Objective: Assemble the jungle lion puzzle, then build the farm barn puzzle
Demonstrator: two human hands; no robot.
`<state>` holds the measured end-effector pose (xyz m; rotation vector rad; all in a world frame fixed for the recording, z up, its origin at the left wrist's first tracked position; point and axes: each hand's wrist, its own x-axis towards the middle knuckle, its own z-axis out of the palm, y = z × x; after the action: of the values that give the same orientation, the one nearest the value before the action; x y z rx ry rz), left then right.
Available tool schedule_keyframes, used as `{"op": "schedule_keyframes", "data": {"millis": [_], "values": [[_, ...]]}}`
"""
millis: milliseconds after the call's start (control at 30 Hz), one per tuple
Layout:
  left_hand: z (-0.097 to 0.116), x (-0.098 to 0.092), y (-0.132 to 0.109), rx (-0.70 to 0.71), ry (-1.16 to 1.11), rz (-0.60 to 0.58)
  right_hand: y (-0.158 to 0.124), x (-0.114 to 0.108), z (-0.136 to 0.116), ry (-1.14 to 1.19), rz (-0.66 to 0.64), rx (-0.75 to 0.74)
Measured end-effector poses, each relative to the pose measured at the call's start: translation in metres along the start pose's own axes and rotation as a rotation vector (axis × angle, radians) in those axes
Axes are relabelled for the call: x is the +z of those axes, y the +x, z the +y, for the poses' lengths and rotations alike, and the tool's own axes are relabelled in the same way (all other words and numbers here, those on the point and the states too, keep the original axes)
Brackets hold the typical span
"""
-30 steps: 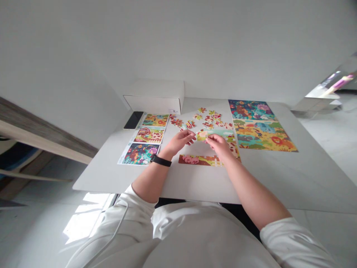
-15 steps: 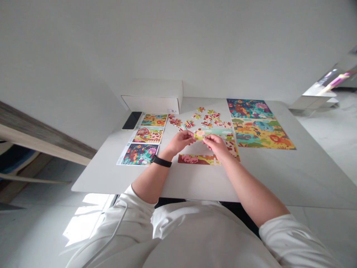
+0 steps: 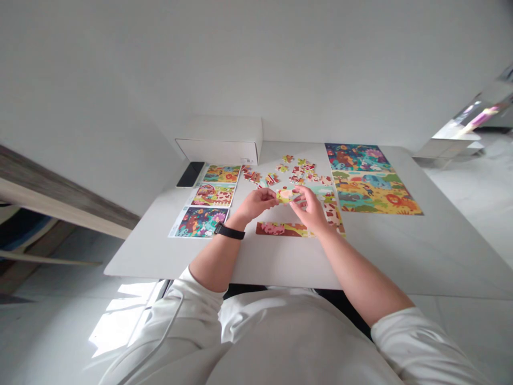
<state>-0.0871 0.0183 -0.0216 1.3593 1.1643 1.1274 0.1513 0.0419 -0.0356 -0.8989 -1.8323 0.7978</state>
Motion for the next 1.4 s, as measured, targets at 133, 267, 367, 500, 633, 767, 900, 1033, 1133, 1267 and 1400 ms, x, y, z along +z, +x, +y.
{"op": "schedule_keyframes", "data": {"millis": [133,267,367,500,633,767,900,1033,1133,1267,1400], "values": [[0.001,-0.001,0.000,0.001,-0.015,-0.045,-0.001,0.001,0.000,-0.035,-0.053,-0.024],[0.003,-0.005,-0.002,-0.014,0.003,-0.099,-0.001,0.001,0.001,-0.063,-0.047,-0.036],[0.003,-0.008,-0.003,0.003,0.051,-0.105,-0.002,0.001,0.001,-0.059,-0.067,-0.022],[0.005,-0.009,-0.005,0.068,0.161,-0.024,-0.003,0.003,-0.003,-0.058,-0.131,0.006],[0.011,-0.021,-0.009,0.065,0.227,-0.037,-0.007,0.005,-0.006,-0.060,-0.199,-0.003],[0.020,-0.041,-0.016,-0.028,0.281,-0.085,-0.010,0.006,-0.005,-0.083,-0.259,-0.050],[0.025,-0.052,-0.021,-0.144,0.466,-0.170,-0.011,0.005,-0.003,-0.156,-0.335,-0.117],[0.026,-0.051,-0.021,-0.211,0.599,-0.235,-0.011,0.006,-0.003,-0.204,-0.398,-0.186],[0.023,-0.050,-0.020,-0.212,0.664,-0.205,-0.011,0.006,-0.004,-0.239,-0.426,-0.226],[0.017,-0.049,-0.017,-0.153,0.707,-0.153,-0.012,0.005,-0.006,-0.278,-0.456,-0.238],[0.013,-0.047,-0.017,-0.140,0.757,-0.154,-0.012,0.005,-0.009,-0.299,-0.465,-0.260]]}}
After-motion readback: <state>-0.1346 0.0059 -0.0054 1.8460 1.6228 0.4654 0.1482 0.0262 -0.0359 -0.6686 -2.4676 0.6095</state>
